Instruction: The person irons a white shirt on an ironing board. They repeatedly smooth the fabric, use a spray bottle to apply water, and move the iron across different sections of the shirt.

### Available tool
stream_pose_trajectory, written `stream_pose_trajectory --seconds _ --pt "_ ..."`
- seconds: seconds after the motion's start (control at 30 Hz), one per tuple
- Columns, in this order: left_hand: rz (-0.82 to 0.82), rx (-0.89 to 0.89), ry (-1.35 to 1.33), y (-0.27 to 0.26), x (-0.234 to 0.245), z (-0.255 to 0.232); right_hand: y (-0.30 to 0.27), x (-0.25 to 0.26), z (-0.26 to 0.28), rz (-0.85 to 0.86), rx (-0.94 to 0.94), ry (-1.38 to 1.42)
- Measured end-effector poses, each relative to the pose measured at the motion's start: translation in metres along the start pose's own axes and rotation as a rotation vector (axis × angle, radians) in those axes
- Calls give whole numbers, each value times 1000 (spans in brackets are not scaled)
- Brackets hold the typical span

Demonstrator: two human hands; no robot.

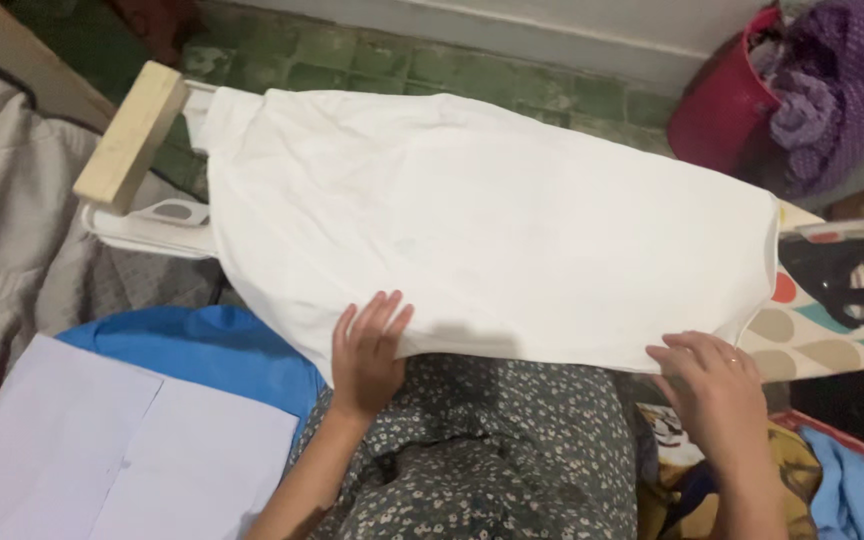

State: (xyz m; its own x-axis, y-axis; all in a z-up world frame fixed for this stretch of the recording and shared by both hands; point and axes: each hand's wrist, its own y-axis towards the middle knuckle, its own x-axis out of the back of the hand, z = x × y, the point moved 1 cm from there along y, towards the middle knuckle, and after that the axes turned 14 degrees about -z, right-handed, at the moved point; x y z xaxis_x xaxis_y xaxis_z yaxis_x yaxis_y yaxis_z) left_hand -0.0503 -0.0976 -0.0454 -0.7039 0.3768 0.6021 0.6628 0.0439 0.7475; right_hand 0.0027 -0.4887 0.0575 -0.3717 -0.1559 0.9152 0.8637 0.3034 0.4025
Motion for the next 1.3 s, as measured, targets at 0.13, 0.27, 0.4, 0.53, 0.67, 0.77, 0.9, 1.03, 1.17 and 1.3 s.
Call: stream_pose_trajectory --seconds 0.13,0.27,0.4,0.53,0.67,0.77,0.9,1.03,1.17,1.3 --pt "-28 110 14 -2 23 20 7 10 -4 38 -6 107" --pt "0 162 -1 -7 51 32 17 21 -8 -198 176 -121" --pt "43 286 165 -19 69 36 30 26 -14 -360 -16 -253" --pt "-42 497 279 -9 88 58 83 0 -17 -520 -68 163" --pt "-229 470 215 53 107 91 195 -60 -32 -2 -613 881" --pt "-318 299 214 130 115 102 285 -77 -48 232 -860 1132" --pt "-487 145 185 210 136 80 356 -28 -72 -414 -302 1284" --pt "-490 38 93 221 158 48 323 26 -90 -849 -145 1052" --pt "-244 54 -47 189 166 22 206 37 -91 -808 -176 381" --pt "296 161 -312 135 155 3 99 6 -79 -383 -357 -83"
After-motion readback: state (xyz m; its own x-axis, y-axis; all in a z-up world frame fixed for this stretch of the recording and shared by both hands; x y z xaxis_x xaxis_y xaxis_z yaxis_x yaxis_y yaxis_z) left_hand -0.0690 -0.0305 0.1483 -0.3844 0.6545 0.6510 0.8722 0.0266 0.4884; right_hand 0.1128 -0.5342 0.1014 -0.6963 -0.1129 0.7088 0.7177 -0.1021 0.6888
